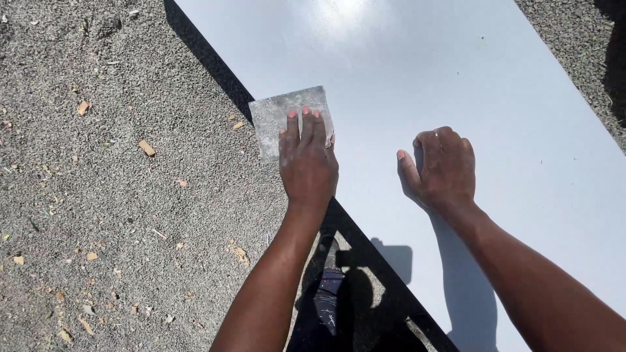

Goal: Sanding the surface of a large white panel using a piece of sandpaper to prepare it for finishing.

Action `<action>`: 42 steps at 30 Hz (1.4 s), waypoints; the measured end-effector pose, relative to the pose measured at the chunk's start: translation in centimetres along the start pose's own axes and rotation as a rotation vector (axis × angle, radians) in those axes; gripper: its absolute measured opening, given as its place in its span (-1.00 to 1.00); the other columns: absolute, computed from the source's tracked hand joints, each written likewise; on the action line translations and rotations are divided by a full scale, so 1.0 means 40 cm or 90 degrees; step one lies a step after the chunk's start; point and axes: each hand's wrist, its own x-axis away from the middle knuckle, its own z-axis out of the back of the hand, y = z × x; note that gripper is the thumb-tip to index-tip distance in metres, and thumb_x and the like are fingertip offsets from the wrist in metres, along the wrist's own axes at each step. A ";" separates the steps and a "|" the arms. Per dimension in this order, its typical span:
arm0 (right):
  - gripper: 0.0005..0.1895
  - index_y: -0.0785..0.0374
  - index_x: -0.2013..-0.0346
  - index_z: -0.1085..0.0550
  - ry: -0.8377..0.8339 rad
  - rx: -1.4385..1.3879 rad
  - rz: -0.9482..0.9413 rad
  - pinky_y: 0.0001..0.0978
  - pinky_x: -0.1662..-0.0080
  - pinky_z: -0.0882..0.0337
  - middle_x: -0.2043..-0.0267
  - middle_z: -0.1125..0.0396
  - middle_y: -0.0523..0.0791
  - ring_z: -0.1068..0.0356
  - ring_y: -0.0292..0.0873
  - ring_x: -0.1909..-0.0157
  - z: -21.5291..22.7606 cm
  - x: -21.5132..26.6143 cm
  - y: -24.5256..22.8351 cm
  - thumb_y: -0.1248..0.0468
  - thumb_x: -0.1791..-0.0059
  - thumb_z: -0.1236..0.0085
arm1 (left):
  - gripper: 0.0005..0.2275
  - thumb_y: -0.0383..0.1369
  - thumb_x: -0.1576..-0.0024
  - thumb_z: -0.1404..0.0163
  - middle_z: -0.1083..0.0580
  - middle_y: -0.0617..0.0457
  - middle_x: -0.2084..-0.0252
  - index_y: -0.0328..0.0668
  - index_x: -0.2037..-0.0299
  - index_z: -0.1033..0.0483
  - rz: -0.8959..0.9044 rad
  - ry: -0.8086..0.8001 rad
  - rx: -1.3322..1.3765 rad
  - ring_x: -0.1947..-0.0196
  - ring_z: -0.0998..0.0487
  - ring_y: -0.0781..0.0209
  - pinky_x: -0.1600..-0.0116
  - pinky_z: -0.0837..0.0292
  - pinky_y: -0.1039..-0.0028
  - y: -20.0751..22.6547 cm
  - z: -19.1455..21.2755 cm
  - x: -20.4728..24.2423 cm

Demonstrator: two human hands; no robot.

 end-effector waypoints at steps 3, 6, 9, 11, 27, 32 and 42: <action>-0.52 0.27 0.13 -0.59 0.052 -0.001 0.031 -0.31 0.26 -0.42 0.34 -0.34 -0.03 -0.47 -0.05 0.27 -0.027 0.005 0.005 -0.08 -0.12 0.01 | -0.52 -0.41 -0.19 0.00 -0.27 -0.16 -0.46 -0.23 -0.36 -0.36 0.004 -0.010 -0.015 -0.53 -0.11 -0.18 -0.44 -0.21 0.02 0.057 -0.002 0.055; -0.55 0.25 0.11 -0.58 0.044 0.004 0.021 -0.30 0.24 -0.44 0.32 -0.34 -0.04 -0.47 -0.04 0.24 -0.030 0.001 0.007 -0.08 -0.12 0.00 | -0.56 -0.41 -0.22 0.03 -0.27 -0.27 -0.44 -0.28 -0.33 -0.37 -0.108 -0.051 0.025 -0.49 -0.17 -0.26 -0.38 -0.26 -0.01 0.093 -0.031 0.145; -0.57 0.23 0.15 -0.59 0.038 -0.002 0.006 -0.29 0.25 -0.41 0.34 -0.35 -0.05 -0.46 -0.06 0.27 -0.038 0.002 0.003 -0.07 -0.10 -0.03 | -0.61 -0.35 -0.26 0.00 -0.34 -0.24 -0.40 -0.24 -0.30 -0.43 -0.143 0.047 -0.021 -0.43 -0.29 -0.23 -0.35 -0.28 0.00 0.067 -0.028 0.099; -0.57 0.20 0.15 -0.57 0.044 0.005 0.011 -0.28 0.22 -0.38 0.35 -0.31 -0.08 -0.42 -0.09 0.28 -0.048 0.005 0.005 -0.09 -0.10 -0.01 | -0.60 -0.39 -0.27 0.04 -0.28 -0.30 -0.43 -0.39 -0.30 -0.40 -0.090 0.057 -0.025 -0.49 -0.20 -0.22 -0.41 -0.20 -0.01 0.069 -0.023 0.058; -0.56 0.20 0.04 -0.46 0.091 0.011 0.044 -0.25 0.15 -0.35 0.22 -0.21 -0.09 -0.35 -0.07 0.16 -0.091 0.018 0.038 -0.12 -0.15 -0.01 | -0.47 -0.35 -0.11 -0.10 -0.28 -0.11 -0.46 -0.16 -0.34 -0.39 -0.118 0.018 0.011 -0.35 -0.32 -0.08 -0.27 -0.22 0.09 0.059 -0.038 0.114; -0.58 0.18 0.07 -0.52 0.006 0.027 -0.020 -0.25 0.15 -0.37 0.23 -0.31 -0.05 -0.41 -0.08 0.17 -0.061 0.012 0.014 -0.10 -0.11 -0.03 | -0.42 -0.41 -0.14 -0.03 -0.19 -0.14 -0.52 -0.19 -0.42 -0.24 -0.166 -0.126 0.109 -0.50 -0.13 -0.18 -0.41 0.02 -0.12 0.090 -0.050 0.237; -0.47 0.21 0.05 -0.50 -0.028 0.026 -0.024 -0.25 0.16 -0.35 0.23 -0.28 -0.06 -0.40 -0.07 0.19 -0.040 0.006 0.017 -0.17 -0.15 0.14 | -0.46 -0.51 -0.18 0.15 -0.24 -0.29 -0.45 -0.32 -0.44 -0.19 -0.048 -0.179 0.061 -0.45 -0.18 -0.28 -0.32 -0.05 0.00 0.163 0.003 0.167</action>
